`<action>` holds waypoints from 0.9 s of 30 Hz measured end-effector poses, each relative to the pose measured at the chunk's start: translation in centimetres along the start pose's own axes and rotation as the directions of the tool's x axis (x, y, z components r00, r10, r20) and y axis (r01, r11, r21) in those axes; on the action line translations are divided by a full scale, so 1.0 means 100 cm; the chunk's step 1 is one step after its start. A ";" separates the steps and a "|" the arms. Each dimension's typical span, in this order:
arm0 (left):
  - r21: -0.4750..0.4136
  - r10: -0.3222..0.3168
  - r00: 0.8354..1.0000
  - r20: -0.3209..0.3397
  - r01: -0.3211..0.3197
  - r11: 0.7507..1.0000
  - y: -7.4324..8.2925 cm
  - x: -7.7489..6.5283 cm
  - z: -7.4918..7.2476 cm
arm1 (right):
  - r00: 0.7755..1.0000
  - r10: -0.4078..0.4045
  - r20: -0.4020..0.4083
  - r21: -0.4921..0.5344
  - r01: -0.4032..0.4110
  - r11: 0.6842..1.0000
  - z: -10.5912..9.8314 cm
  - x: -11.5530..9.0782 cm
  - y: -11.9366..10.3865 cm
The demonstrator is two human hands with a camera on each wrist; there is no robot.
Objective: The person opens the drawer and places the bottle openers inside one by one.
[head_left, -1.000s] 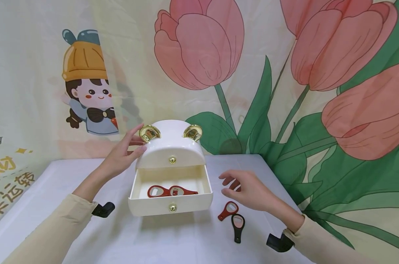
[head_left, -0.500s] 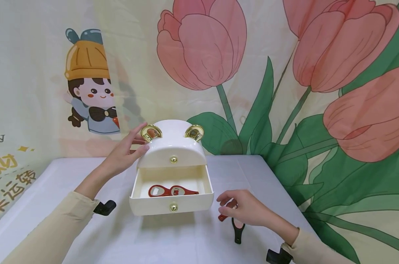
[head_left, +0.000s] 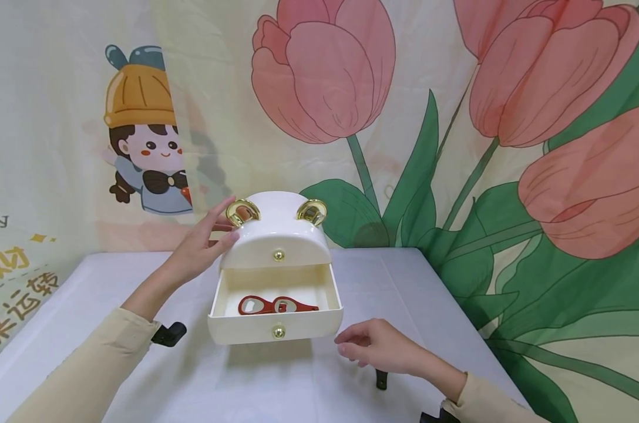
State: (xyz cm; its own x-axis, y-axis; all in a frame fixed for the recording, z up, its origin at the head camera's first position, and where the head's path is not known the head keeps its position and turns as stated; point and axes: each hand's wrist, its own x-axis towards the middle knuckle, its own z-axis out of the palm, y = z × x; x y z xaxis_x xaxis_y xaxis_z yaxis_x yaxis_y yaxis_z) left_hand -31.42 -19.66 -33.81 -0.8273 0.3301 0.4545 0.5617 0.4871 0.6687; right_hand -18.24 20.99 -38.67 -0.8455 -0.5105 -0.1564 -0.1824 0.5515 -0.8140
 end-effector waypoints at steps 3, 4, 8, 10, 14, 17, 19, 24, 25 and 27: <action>0.001 -0.002 1.000 0.002 0.002 1.000 0.001 0.001 0.000 | 1.000 -0.003 0.017 0.060 0.002 0.998 0.006 0.002 0.000; -0.001 -0.003 1.000 0.002 0.003 1.000 0.001 0.002 0.000 | 1.000 -0.006 0.020 0.073 0.004 0.997 0.008 0.003 0.000; -0.012 -0.002 1.000 0.000 0.002 1.000 0.002 0.001 0.000 | 1.000 -0.006 0.020 0.112 0.004 0.994 0.020 0.011 -0.006; -0.015 -0.002 1.000 -0.001 0.002 1.000 0.002 0.000 0.001 | 1.000 -0.004 0.025 0.140 0.000 0.990 0.026 0.015 -0.009; -0.019 -0.004 1.000 -0.001 0.004 1.000 0.002 0.000 0.001 | 0.999 -0.010 0.040 0.220 0.001 0.976 0.039 0.023 -0.016; -0.024 -0.003 1.000 -0.002 0.003 1.000 0.002 0.000 0.001 | 0.999 -0.027 0.047 0.281 0.013 0.960 0.049 0.028 -0.021; -0.025 -0.002 1.000 -0.001 0.002 1.000 0.003 0.000 0.001 | 0.998 -0.038 0.053 0.325 0.018 0.946 0.055 0.032 -0.025; -0.030 0.000 1.000 0.000 0.000 1.000 0.002 0.000 0.001 | 0.996 -0.062 0.061 0.405 0.032 0.914 0.067 0.040 -0.033; -0.031 0.001 1.000 0.000 -0.001 1.000 0.001 0.000 0.001 | 0.996 -0.064 0.061 0.421 0.032 0.906 0.069 0.041 -0.035; -0.034 0.002 1.000 -0.001 -0.002 0.999 0.001 0.000 0.001 | 0.996 -0.067 0.055 0.460 0.034 0.887 0.073 0.043 -0.037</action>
State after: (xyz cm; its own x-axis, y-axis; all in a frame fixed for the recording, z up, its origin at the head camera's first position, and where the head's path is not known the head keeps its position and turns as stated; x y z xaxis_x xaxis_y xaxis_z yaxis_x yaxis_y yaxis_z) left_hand -31.33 -19.55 -33.82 -0.8261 0.3302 0.4567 0.5633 0.4584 0.6874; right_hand -17.52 11.88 -40.40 -0.8025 -0.5817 -0.1322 0.0400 0.1687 -0.9849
